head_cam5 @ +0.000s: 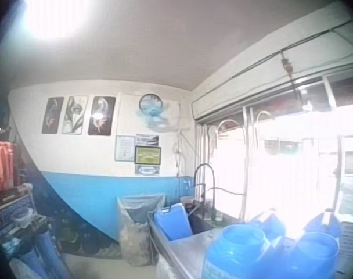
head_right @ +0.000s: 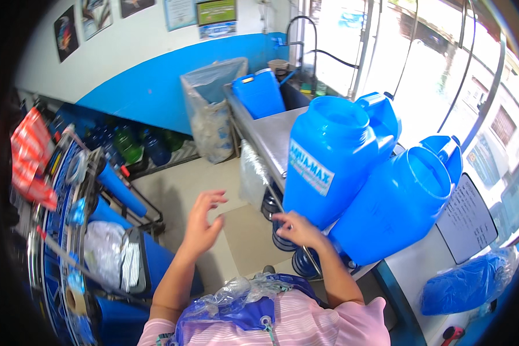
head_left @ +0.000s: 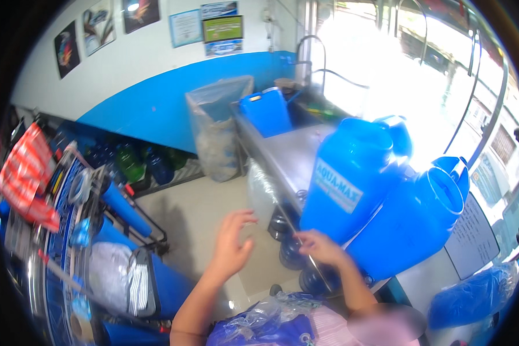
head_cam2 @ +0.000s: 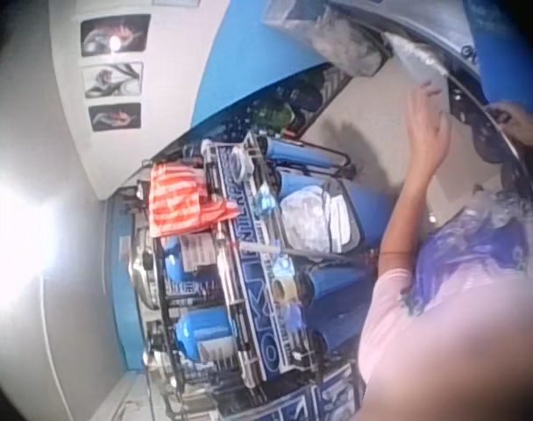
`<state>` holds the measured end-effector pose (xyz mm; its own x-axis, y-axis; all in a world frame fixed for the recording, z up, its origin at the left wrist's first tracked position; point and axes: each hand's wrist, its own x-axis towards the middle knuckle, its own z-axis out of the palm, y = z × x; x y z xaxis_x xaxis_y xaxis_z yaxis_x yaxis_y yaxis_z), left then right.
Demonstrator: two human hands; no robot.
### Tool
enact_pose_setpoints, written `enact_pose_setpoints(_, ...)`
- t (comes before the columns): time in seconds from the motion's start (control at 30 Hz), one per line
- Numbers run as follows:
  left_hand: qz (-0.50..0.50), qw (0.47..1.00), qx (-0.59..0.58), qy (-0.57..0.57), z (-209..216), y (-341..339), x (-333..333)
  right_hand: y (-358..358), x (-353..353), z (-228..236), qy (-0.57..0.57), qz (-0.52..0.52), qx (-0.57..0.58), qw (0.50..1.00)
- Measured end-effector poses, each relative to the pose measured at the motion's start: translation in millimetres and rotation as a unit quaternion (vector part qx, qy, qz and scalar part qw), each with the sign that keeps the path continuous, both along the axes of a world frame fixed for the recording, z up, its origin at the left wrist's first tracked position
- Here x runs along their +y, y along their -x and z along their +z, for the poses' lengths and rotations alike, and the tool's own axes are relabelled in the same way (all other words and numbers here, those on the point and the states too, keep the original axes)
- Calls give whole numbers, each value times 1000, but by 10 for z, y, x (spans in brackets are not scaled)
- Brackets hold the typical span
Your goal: The person cleans blue water containers by rinsing them under a faucet, scrubbing the interior with a brush, and rinsing again. The person then places the containers into clear plastic bags and stacks them on a shelf.
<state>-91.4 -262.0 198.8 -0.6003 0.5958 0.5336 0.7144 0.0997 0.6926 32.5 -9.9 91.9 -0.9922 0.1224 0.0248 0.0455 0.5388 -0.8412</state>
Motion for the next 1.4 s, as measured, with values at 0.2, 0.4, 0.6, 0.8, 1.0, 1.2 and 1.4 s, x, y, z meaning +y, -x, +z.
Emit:
enact_pose_setpoints(0.2,-162,945,230,-169,854,183,1495,140,141,-295,-53,142,-167,974)
enact_pose_setpoints(0.4,-241,918,238,-206,1049,329,2326,288,400,-422,77,119,-194,971)
enact_pose_setpoints(0.6,-271,892,195,-304,937,692,2686,569,227,-1010,191,-24,-191,963)
enact_pose_setpoints(0.8,-242,874,175,-384,1058,1762,2756,1183,197,-1462,559,-245,-122,783)
enact_pose_setpoints(1.0,-237,842,192,-445,1473,3124,2614,2339,139,-1207,784,-119,298,532)
enact_pose_setpoints(1.2,-294,825,168,-452,1429,4628,2753,3413,479,-718,834,-18,390,389)
enact_pose_setpoints(1.4,-382,788,-110,-471,903,5686,3371,3821,626,-1185,923,4,341,179)
